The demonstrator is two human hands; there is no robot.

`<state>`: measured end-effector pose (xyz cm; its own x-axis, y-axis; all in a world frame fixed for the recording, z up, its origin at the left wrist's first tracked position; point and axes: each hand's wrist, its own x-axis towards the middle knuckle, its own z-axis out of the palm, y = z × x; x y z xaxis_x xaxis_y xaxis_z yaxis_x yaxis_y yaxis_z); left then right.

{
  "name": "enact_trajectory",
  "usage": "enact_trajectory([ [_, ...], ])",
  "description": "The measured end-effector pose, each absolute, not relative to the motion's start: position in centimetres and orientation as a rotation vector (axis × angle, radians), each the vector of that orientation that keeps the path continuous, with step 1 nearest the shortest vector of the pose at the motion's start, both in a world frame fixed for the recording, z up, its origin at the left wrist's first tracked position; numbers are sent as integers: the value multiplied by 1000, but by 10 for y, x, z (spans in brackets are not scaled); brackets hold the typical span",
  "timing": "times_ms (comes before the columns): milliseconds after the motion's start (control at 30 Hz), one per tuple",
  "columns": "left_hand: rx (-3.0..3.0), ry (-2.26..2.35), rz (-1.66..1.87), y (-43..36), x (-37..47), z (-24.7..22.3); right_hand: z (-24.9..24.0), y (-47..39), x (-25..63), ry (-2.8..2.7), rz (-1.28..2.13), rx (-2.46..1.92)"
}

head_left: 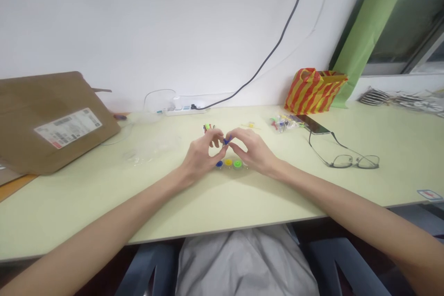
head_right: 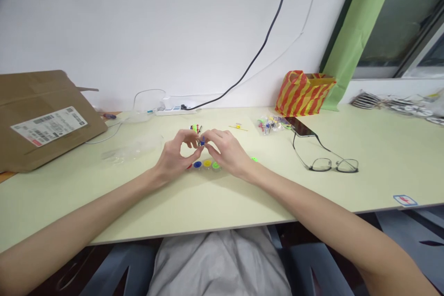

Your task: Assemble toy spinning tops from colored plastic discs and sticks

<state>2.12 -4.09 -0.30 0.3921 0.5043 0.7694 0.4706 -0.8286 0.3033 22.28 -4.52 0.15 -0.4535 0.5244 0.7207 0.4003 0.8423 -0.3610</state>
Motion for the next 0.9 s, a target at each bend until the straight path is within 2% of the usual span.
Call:
enact_trajectory([
  [333, 2508, 879, 1388, -42, 24, 4, 13, -41, 228, -1929, 782, -614],
  [900, 2632, 701, 982, -37, 14, 8, 10, -38, 231, -1884, 1376, -459],
])
